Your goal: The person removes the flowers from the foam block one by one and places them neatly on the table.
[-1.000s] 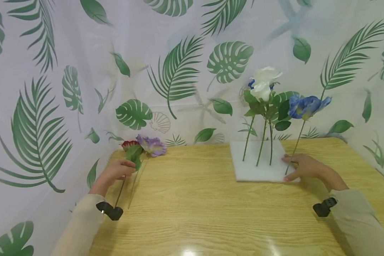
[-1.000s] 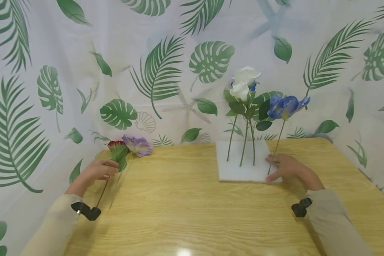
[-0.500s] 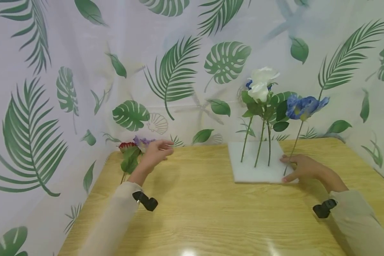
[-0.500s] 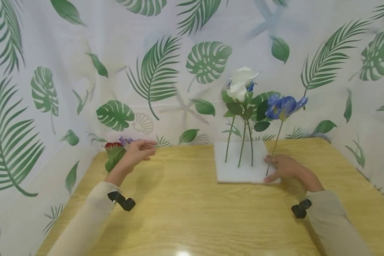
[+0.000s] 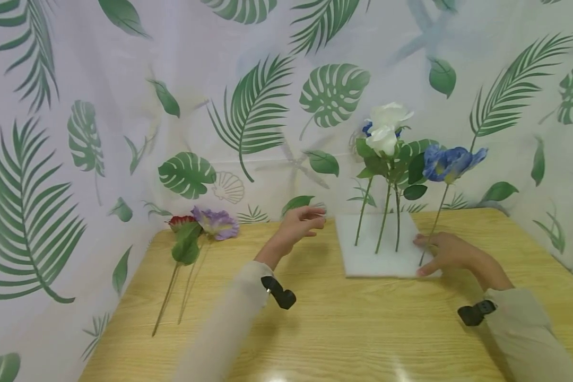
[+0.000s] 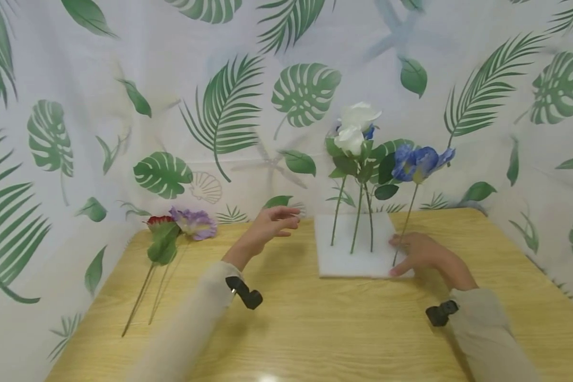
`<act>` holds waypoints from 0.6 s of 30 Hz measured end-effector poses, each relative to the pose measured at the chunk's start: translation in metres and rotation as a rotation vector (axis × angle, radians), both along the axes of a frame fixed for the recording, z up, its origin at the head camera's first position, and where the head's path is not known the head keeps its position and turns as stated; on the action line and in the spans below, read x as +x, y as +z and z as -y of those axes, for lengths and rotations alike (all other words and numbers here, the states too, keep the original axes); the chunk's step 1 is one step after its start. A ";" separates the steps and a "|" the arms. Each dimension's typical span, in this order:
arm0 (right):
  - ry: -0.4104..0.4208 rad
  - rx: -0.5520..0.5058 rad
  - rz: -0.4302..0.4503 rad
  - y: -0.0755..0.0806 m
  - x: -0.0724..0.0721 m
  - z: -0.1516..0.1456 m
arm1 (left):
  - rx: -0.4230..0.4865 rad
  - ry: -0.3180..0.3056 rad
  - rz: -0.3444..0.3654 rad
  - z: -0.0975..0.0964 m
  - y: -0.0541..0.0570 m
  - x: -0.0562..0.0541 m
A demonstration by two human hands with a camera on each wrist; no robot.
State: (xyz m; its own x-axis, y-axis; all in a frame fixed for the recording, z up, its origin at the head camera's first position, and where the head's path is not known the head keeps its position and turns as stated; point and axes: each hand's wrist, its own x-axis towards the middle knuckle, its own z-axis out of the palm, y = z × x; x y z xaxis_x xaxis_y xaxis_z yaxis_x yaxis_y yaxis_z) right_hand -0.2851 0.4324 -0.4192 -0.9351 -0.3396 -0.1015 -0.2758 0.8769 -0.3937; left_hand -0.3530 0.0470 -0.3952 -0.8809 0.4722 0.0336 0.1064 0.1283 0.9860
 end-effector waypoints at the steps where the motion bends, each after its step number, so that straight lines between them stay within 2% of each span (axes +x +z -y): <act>1: -0.001 -0.001 0.001 0.001 0.000 0.001 | 0.014 -0.006 0.014 -0.007 -0.002 -0.001; 9: -0.029 -0.040 0.013 0.000 0.004 0.004 | 0.099 -0.042 0.090 -0.056 -0.017 -0.006; 14: -0.035 -0.057 0.008 0.000 0.006 0.005 | 0.109 -0.064 0.108 -0.072 -0.021 -0.010; 18: -0.031 -0.051 -0.007 0.003 0.006 0.005 | 0.133 -0.053 0.126 -0.081 -0.021 -0.011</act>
